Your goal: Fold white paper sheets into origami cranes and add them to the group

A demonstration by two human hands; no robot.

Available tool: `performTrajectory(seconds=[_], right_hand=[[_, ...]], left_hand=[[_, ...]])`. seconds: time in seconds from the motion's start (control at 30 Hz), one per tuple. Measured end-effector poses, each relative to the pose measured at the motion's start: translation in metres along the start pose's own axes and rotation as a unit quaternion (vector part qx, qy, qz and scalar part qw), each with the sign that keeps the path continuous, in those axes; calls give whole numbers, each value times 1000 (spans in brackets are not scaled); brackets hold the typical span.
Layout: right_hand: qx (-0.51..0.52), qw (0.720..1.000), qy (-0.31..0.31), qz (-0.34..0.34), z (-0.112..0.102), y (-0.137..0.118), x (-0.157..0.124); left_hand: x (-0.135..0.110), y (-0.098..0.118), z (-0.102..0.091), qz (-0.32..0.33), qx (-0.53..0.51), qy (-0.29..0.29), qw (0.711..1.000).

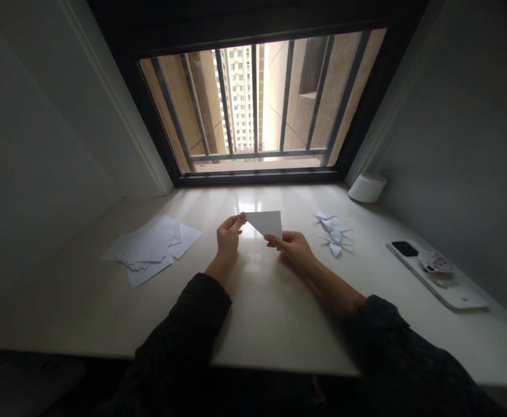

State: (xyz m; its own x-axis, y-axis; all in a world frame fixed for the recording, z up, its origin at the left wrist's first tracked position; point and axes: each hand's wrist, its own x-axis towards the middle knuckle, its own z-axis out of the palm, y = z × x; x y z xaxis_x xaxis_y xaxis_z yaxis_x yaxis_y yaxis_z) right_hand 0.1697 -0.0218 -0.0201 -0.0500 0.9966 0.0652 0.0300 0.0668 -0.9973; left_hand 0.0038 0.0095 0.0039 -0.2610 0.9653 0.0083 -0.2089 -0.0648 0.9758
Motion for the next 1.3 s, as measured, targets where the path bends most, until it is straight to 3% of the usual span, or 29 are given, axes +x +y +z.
performTrajectory(seconds=[0.2, 0.4, 0.63, 0.87, 1.3], right_hand=[[-16, 1000, -10, -3, 2, -2, -2], [-7, 1000, -19, -7, 5, -2, -3], [-2, 1000, -19, -10, 7, -2, -4], [-12, 1000, -21, -14, 6, -4, -4], [-14, 999, -31, -18, 9, -9, -5]], left_hand=[[-4, -4, 4, 9, -15, 23, 1000], [-7, -7, 7, 61, 20, 100, 993], [-7, -12, 7, 84, 52, 111, 989], [-8, -11, 7, 76, 47, 103, 991], [-7, -10, 8, -9, -39, 129, 991]])
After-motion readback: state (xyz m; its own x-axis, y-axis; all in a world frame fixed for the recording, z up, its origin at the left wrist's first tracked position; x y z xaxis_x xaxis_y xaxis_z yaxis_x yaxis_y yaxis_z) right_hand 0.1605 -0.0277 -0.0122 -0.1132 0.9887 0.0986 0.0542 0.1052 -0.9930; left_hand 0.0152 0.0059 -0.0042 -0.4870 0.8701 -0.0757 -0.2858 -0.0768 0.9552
